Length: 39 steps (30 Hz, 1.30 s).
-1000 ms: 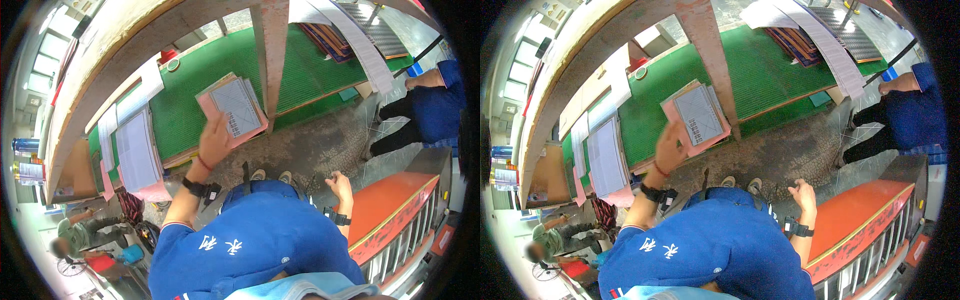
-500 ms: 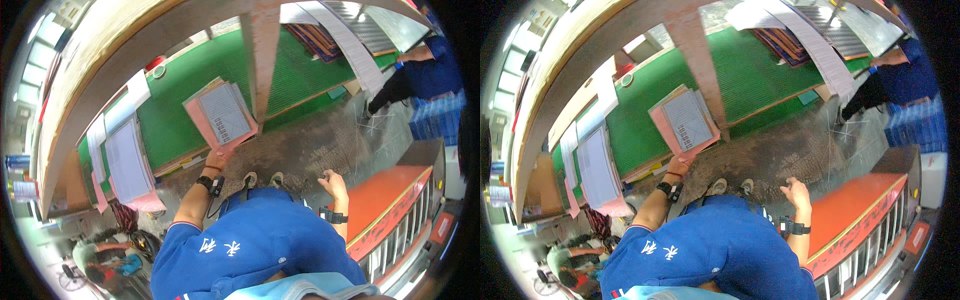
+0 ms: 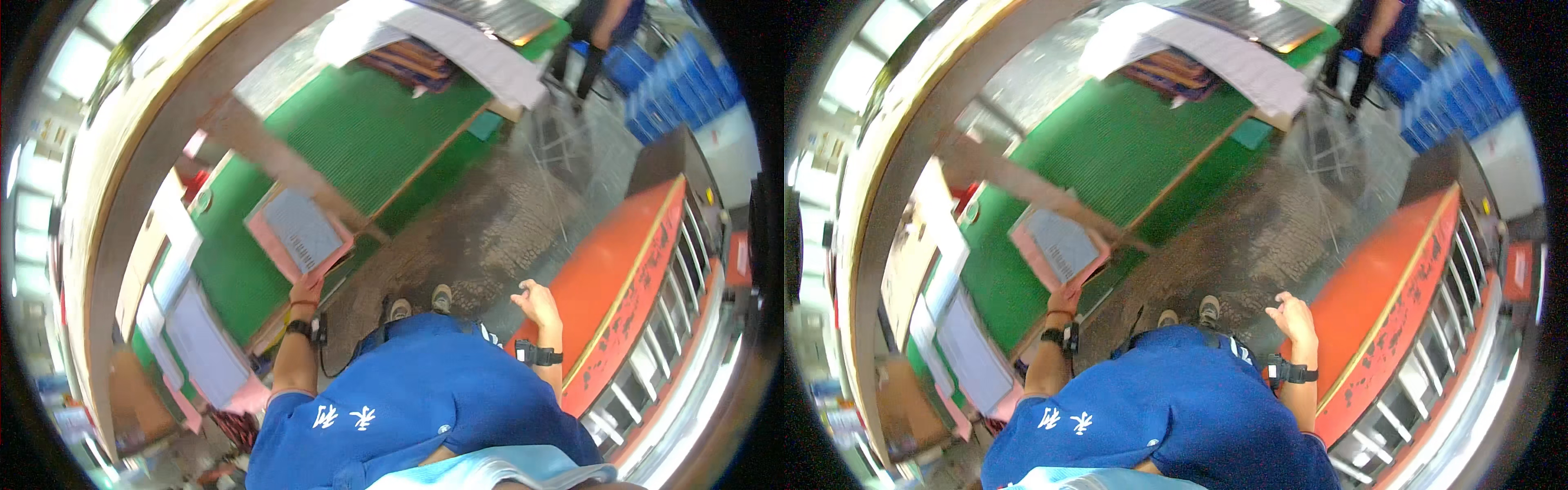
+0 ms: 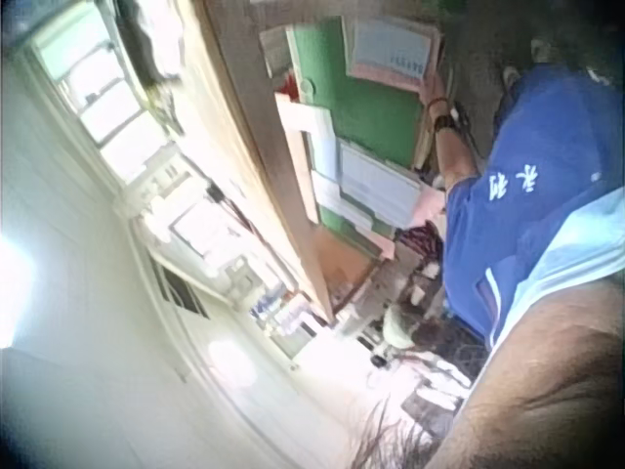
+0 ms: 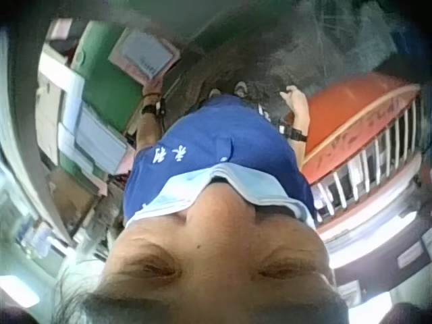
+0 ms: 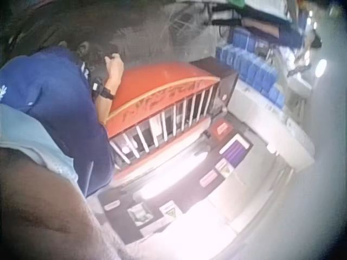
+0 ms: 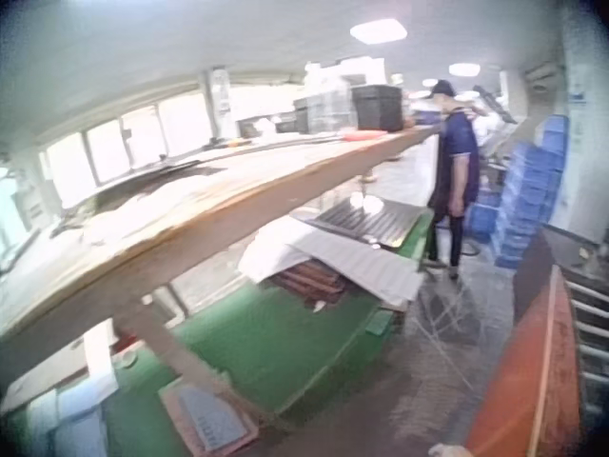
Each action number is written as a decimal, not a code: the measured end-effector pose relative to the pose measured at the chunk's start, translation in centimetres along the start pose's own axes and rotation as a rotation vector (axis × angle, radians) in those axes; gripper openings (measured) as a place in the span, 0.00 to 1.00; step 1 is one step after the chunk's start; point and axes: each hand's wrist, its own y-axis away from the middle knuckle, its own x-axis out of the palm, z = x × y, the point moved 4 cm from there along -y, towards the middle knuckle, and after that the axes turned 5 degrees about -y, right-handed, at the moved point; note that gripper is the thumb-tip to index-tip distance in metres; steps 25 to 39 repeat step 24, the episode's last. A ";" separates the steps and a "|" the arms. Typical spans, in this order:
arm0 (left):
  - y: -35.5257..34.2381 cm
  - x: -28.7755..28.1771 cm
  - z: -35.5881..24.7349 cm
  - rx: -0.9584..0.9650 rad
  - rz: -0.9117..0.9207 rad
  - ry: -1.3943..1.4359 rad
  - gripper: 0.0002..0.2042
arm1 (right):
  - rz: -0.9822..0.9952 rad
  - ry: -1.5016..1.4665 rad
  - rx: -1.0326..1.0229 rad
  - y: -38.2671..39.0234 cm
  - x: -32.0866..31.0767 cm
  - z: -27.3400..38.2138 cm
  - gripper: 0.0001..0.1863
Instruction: Handling printed circuit boards on a machine and checking printed labels in an electronics factory.
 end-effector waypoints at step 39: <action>-9.1 5.8 -24.4 0.025 1.218 1.020 0.26 | -0.388 -0.244 0.554 12.1 -13.2 -18.5 0.26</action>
